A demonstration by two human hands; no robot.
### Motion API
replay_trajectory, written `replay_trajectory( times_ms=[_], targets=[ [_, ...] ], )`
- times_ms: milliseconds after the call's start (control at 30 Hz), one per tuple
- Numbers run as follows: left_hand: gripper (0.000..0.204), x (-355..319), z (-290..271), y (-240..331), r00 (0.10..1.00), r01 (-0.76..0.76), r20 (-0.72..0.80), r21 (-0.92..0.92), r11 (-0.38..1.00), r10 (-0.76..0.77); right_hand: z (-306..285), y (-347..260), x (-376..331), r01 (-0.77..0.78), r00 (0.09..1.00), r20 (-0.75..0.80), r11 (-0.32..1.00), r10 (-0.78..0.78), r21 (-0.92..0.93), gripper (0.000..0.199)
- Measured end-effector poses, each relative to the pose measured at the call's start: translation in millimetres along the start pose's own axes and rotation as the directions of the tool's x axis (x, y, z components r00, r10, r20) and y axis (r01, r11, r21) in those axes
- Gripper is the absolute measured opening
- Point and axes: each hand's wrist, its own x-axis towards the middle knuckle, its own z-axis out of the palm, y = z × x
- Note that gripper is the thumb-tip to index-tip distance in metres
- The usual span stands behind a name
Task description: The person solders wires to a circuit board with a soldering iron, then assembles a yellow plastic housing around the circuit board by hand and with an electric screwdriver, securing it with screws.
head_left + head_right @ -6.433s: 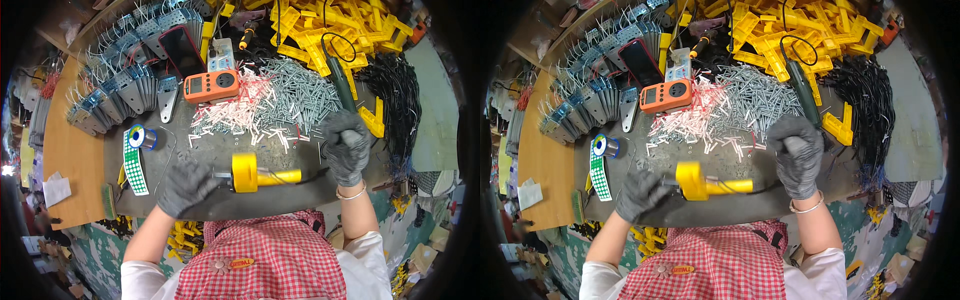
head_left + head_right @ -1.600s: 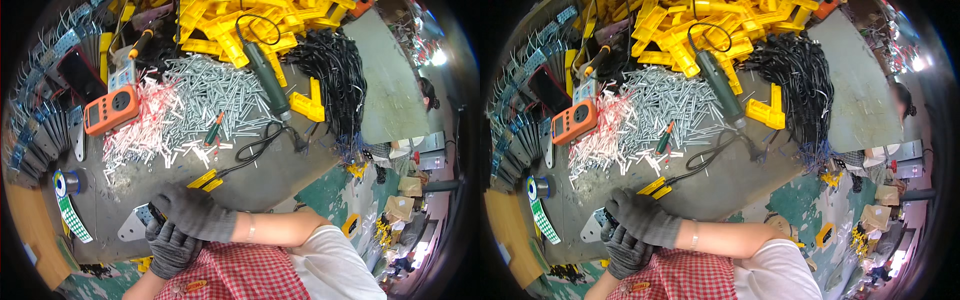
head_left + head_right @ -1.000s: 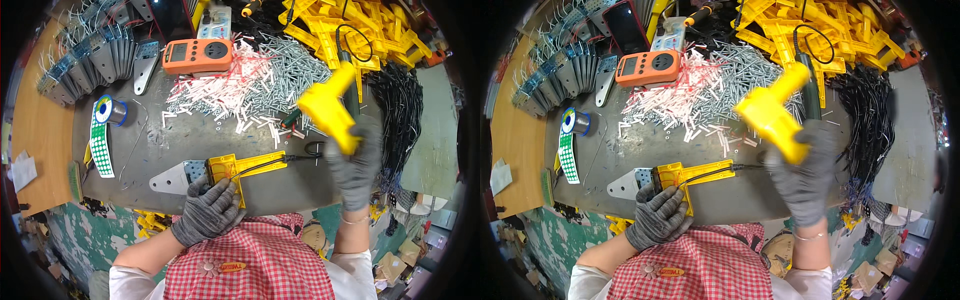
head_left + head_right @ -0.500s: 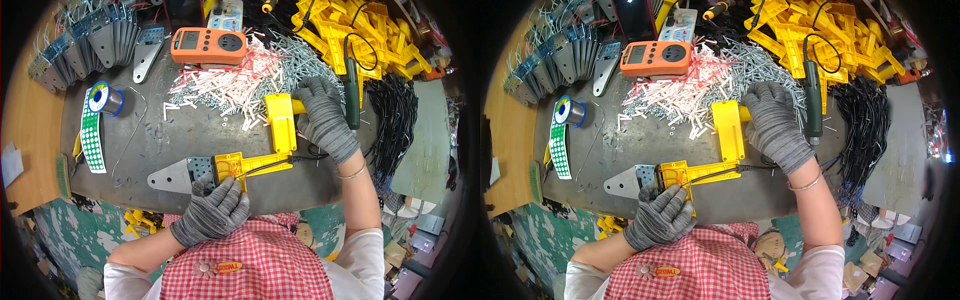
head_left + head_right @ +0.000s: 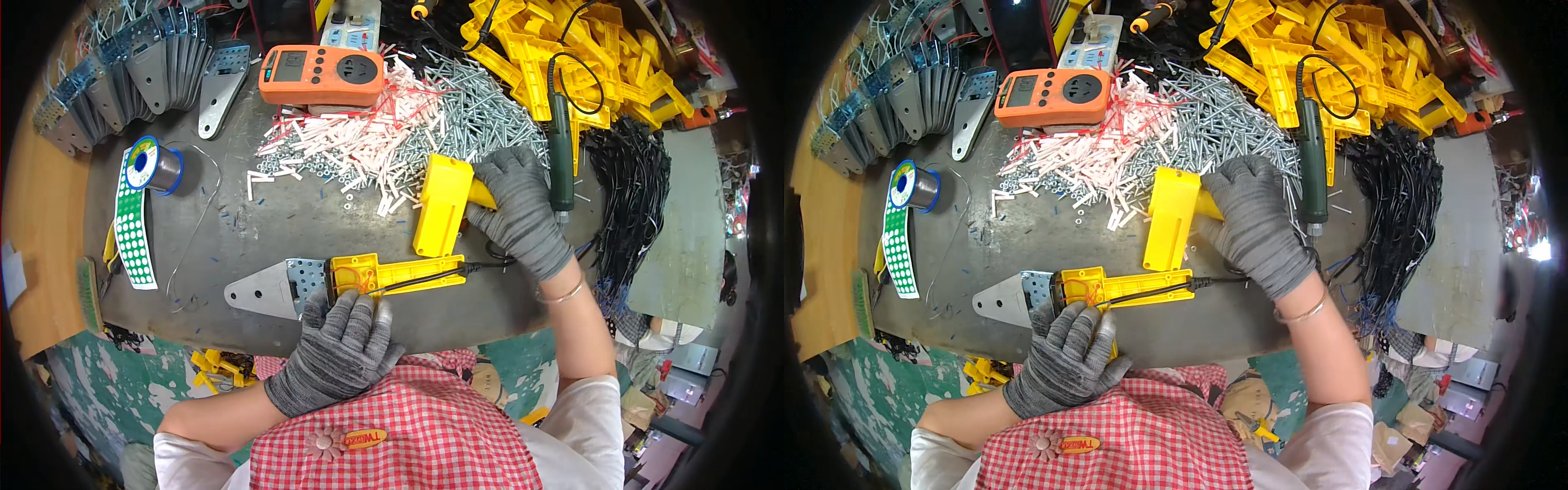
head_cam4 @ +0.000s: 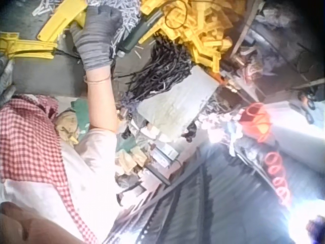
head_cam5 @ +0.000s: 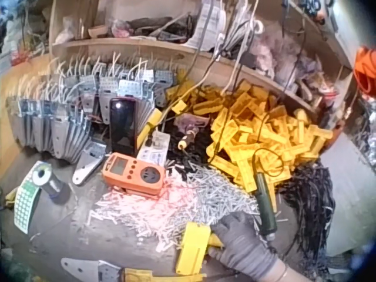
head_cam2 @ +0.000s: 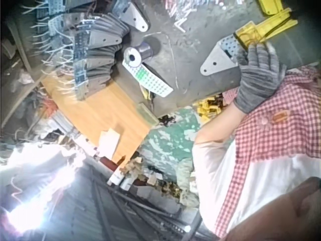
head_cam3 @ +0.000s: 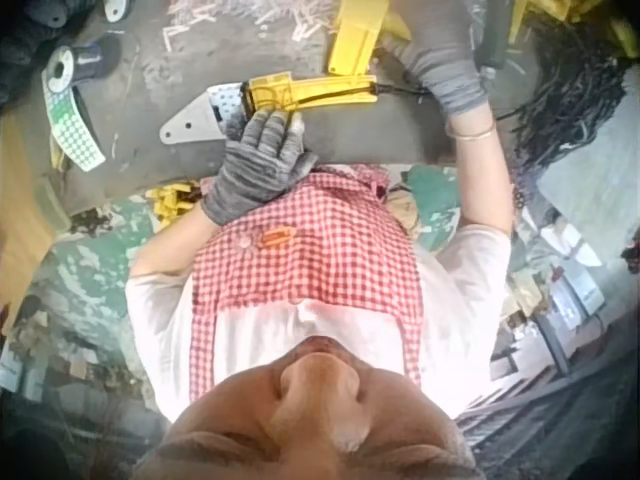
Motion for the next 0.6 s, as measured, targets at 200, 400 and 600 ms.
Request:
replay_trajectory(
  times_ms=[200, 400, 600],
  targets=[
    [0.059, 7, -4, 2, 0.999, 0.02, 0.024, 0.069, 0.997, -0.021, -14, -47, -66, -0.13, 0.84, 0.122, -0.023, 0.529, 0.991, 0.045],
    [0.06, 8, -5, 6, 0.988, 0.145, 0.044, 0.12, 0.982, -0.151, -11, -74, -88, -0.094, 0.986, -0.104, 0.945, 0.133, 0.313, 0.014],
    [0.059, -1, -8, 4, 0.99, 0.109, 0.069, 0.211, 0.971, -0.126, 8, -92, -54, -0.186, 0.983, 0.169, 0.444, 0.076, 0.876, 0.046]
  ],
)
